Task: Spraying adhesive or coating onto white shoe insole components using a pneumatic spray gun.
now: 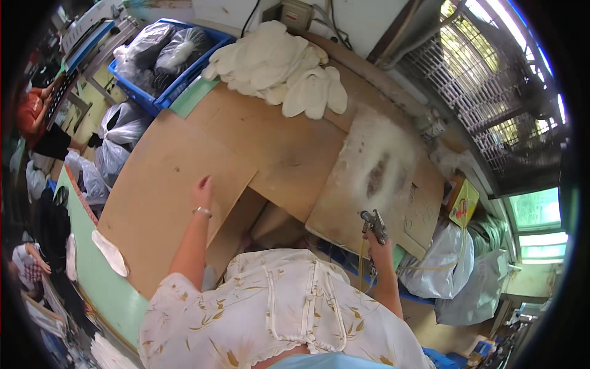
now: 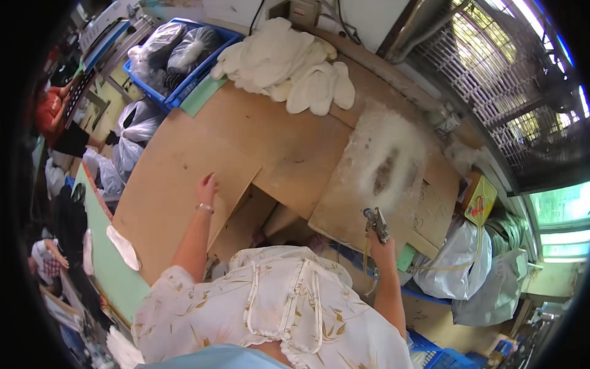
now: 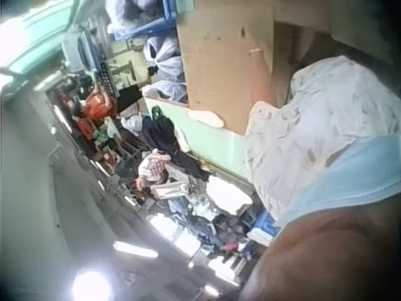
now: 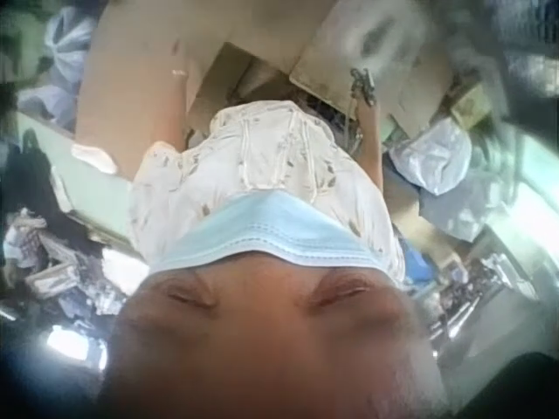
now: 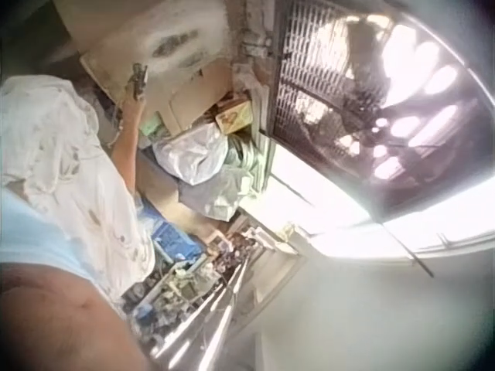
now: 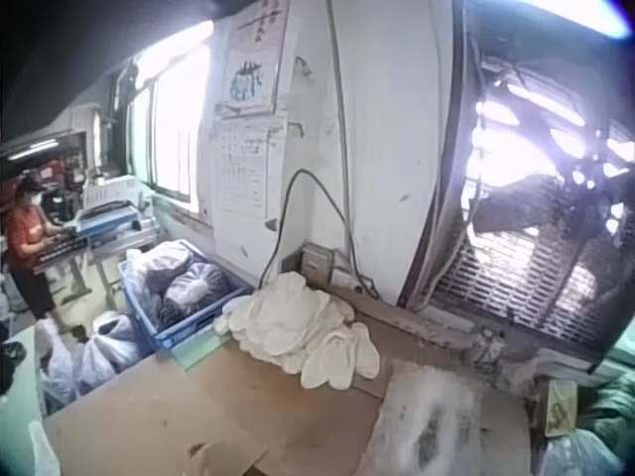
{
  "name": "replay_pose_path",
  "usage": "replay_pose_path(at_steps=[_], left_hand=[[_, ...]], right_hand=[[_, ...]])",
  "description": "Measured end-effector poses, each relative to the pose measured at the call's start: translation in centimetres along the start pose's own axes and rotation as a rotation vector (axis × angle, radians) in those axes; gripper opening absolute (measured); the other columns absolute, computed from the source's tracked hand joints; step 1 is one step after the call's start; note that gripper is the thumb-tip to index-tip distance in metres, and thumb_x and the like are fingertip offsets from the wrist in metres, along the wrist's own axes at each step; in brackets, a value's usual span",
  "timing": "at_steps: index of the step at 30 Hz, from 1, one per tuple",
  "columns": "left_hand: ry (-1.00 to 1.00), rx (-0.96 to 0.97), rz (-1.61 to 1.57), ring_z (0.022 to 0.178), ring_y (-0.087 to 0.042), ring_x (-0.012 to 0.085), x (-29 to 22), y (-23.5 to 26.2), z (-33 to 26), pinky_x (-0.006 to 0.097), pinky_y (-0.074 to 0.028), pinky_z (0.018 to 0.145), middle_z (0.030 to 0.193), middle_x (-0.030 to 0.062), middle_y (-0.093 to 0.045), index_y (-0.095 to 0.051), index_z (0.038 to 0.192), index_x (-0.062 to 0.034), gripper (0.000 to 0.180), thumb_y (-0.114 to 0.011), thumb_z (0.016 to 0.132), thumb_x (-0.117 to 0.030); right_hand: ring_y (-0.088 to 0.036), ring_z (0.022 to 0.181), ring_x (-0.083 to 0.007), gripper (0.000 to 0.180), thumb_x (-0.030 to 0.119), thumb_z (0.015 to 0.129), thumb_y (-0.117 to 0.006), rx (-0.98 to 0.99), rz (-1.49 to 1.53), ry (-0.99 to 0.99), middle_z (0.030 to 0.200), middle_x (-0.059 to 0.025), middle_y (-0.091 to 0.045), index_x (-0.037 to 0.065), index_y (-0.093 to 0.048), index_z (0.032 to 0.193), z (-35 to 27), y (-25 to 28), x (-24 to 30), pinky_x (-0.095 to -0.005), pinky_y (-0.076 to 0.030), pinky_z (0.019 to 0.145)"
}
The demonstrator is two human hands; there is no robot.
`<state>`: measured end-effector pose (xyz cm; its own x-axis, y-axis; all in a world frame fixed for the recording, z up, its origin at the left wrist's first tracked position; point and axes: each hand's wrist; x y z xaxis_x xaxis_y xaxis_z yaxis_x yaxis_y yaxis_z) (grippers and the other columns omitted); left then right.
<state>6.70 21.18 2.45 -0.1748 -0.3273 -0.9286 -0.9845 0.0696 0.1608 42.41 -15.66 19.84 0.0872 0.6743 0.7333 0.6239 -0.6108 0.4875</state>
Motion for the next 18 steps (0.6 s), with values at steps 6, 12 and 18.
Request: replay_pose_path(at_steps=[6, 12, 18], left_hand=[[-0.243, 0.104, 0.349, 0.075, -0.059, 0.0132, -7.2, -23.0, 4.5, 0.026, -0.047, 0.063, 0.085, 0.0095, -0.063, -0.056, 0.114, 0.002, 0.043, -0.062, 0.08, -0.024], [-0.183, 0.063, 0.534, 0.094, -0.06, 0.0327, -12.8, -35.0, 5.8, 0.037, -0.045, 0.082, 0.098, 0.0199, -0.063, -0.058, 0.105, 0.0054, 0.039, -0.06, 0.077, -0.021], [0.052, 0.091, 0.298, 0.071, -0.061, 0.0224, -10.1, -35.5, 12.4, 0.033, -0.047, 0.07, 0.085, 0.0179, -0.065, -0.06, 0.097, 0.0067, 0.032, -0.062, 0.077, -0.018]], right_hand=[[-0.038, 0.045, -0.0049, 0.022, 0.024, 0.081, -0.061, -0.013, 0.162, 0.023, 0.053, 0.0041, -0.046, 0.002, -0.065, 0.082, 1.6, 4.3, -1.3, -0.0239, -0.028, 0.042], [-0.044, 0.052, -0.0054, 0.02, 0.02, 0.081, -0.061, -0.129, 0.295, -0.066, 0.064, 0.0012, -0.054, 0.0, -0.064, 0.084, 1.7, 7.7, -5.6, -0.0234, -0.033, 0.047], [-0.051, 0.066, -0.0086, 0.019, 0.016, 0.082, -0.059, -0.182, 0.311, -0.167, 0.074, -0.0015, -0.061, -0.001, -0.064, 0.087, 2.0, 7.8, -5.7, -0.0255, -0.041, 0.059]])
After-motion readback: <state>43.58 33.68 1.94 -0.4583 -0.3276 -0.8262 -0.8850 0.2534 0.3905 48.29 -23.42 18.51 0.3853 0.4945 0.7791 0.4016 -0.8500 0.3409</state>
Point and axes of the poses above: each hand's wrist, its own z-axis towards the middle knuckle, its own y-axis out of the back of the hand, x = y × z
